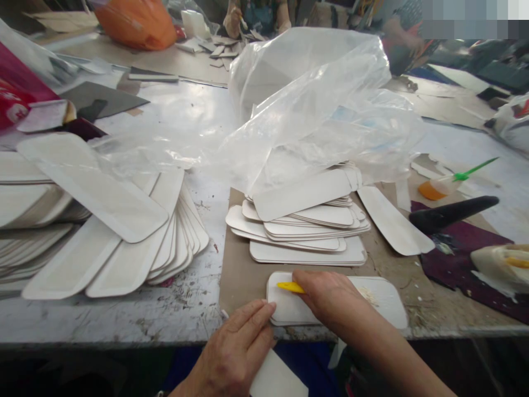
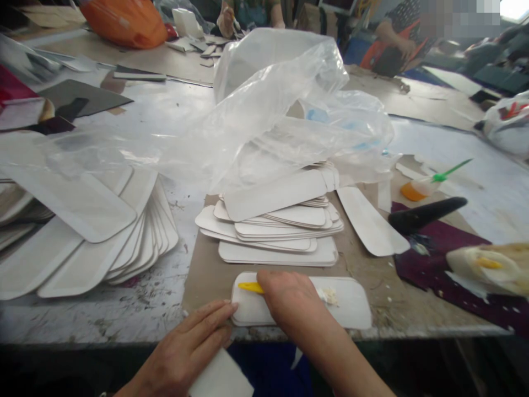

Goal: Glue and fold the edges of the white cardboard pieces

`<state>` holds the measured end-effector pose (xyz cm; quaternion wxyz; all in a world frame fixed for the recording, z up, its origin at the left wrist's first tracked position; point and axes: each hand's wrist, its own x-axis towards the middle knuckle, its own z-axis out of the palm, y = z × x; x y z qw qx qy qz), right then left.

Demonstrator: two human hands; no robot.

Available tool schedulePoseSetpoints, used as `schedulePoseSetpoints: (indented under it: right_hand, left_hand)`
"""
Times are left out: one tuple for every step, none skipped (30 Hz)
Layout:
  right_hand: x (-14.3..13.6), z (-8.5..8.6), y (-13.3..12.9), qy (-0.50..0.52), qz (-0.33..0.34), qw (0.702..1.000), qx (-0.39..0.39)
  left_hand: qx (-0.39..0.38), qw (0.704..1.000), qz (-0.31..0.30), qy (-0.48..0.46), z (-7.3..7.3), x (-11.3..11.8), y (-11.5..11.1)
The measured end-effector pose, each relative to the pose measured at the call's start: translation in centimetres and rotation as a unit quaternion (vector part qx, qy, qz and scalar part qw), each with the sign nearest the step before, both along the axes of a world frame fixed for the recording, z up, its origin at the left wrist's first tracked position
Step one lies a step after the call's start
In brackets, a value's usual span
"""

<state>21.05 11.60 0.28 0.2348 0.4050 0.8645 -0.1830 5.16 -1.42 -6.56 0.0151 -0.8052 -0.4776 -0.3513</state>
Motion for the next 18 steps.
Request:
schedulePoseSetpoints:
  right_hand:
    - [0.0,-0.1,0.1,-0.001,0.002,1.0,-0.003]
    - [0.0,-0.1,0.1,-0.002,0.002,1.0,-0.005]
    - [0.0,-0.1,0.1,-0.002,0.003,1.0,-0.006]
    - [0.0,-0.1,0.1,-0.001,0.004,1.0,-0.005]
    - [0.0,-0.1,0.2,-0.002,0.004,1.0,-0.004]
    - [0.0,-0.1,0.2,-0.003,0.005,1.0,-0.005]
    - [-0.1,-0.1,0.2,-0.003,0.005,1.0,-0.006]
    - [-0.2,0.0,0.1,-0.003,0.005,1.0,-0.008]
    - [-0.3,0.1,0.1,-0.003,0.003,1.0,-0.009]
    - [-0.4,0.2,0.1,-0.003,0.0,1.0,-0.009]
    - [-0.5,0.4,0.0,-0.002,-0.005,1.0,-0.009]
    - [-0.5,0.6,-0.1,0.002,-0.009,1.0,-0.009]
    - [-0.3,0.9,-0.2,0.007,-0.015,1.0,-0.01]
    - [0.1,1.2,-0.3,0.01,-0.022,1.0,-0.011]
    - [0.7,1.5,-0.5,0.012,-0.031,0.999,-0.013]
    - [1.6,1.8,-0.7,0.012,-0.041,0.999,-0.016]
    - [2.8,2.0,-0.9,0.009,-0.054,0.998,-0.019]
    - [4.2,2.2,-1.1,0.005,-0.07,0.997,-0.022]
  left_hand:
    - [-0.001,1.0,-0.002,0.001,-0.1,0.1,0.1]
    - [-0.003,1.0,-0.006,0.001,-0.1,0.1,0.2]
    - [-0.008,1.0,-0.011,-0.001,-0.1,0.1,0.4]
    - [-0.013,1.0,-0.016,-0.003,0.0,0.1,0.5]
    - [-0.02,1.0,-0.018,-0.004,0.2,0.2,0.6]
    - [-0.031,0.999,-0.019,-0.001,0.4,0.2,0.8]
    - [-0.045,0.999,-0.02,0.006,0.7,0.1,0.9]
    - [-0.058,0.998,-0.021,0.015,1.0,0.1,1.1]
    - [-0.066,0.997,-0.019,0.026,1.3,0.1,1.2]
    - [-0.068,0.997,-0.018,0.038,1.5,0.1,1.3]
    - [-0.065,0.997,-0.016,0.047,1.6,0.2,1.4]
    - [-0.059,0.997,-0.014,0.053,1.6,0.2,1.4]
    - [-0.054,0.997,-0.014,0.056,1.5,0.2,1.4]
    - [-0.05,0.997,-0.013,0.056,1.3,0.2,1.4]
    - [-0.041,0.998,-0.009,0.048,1.1,0.2,1.4]
    - [-0.034,0.999,-0.008,0.041,0.8,0.2,1.3]
    - [-0.029,0.999,-0.011,0.041,0.6,0.1,1.3]
    - [-0.03,0.998,-0.017,0.048,0.4,-0.1,1.2]
